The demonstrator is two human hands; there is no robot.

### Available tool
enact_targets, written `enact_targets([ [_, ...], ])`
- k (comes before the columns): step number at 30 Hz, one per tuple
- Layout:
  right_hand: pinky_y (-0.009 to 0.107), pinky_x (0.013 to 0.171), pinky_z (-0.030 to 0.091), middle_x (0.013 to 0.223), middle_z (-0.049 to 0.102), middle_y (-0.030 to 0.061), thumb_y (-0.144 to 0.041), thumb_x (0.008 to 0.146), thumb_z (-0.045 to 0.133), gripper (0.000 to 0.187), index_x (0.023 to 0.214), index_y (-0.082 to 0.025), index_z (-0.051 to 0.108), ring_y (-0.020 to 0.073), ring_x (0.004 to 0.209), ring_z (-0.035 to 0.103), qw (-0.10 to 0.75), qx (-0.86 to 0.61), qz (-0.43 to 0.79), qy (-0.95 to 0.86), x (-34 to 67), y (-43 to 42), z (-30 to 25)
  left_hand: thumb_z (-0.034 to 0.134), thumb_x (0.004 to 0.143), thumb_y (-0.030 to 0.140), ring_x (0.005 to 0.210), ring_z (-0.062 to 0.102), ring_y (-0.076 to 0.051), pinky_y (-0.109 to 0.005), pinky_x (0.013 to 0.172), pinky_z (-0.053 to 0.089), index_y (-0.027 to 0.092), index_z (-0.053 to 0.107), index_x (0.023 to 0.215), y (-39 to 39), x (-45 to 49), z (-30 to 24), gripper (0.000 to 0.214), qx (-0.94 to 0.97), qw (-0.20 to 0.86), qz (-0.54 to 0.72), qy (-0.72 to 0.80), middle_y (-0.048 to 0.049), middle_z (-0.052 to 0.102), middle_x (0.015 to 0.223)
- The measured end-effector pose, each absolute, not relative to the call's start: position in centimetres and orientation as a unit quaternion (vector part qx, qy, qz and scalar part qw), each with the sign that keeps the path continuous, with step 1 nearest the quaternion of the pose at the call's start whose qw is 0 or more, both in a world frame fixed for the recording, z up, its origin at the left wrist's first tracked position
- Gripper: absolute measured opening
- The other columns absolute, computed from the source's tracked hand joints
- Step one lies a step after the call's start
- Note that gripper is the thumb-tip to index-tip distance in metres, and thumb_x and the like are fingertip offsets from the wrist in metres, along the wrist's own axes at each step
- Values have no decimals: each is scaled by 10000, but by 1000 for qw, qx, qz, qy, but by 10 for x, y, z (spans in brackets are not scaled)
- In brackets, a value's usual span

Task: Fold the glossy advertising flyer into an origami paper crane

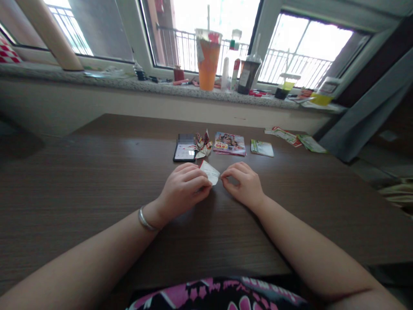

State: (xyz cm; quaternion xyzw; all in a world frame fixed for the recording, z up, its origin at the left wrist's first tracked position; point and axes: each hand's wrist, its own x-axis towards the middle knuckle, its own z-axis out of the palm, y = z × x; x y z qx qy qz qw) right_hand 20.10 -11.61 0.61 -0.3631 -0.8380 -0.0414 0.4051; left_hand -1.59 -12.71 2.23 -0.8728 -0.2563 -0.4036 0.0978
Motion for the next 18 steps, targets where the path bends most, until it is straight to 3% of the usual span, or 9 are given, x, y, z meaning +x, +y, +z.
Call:
enact_targets([
  [5,301,770,487,864,657,34,-206,840,607,63,891,-215,643,170,838,586,393,-312,-29,-864,198,-122,11,624,831,169,719,582,-130,-331,854,487,207,587,769,-128,-16,26,81,-873,108,-406,-249,16,655,758],
  [18,287,722,482,804,656,25,-200,865,580,84,811,-215,643,156,786,576,408,-320,-38,-854,192,-128,15,566,889,211,720,579,-136,-331,836,455,221,608,801,-128,-17,31,97,-896,155,-328,-258,23,676,772],
])
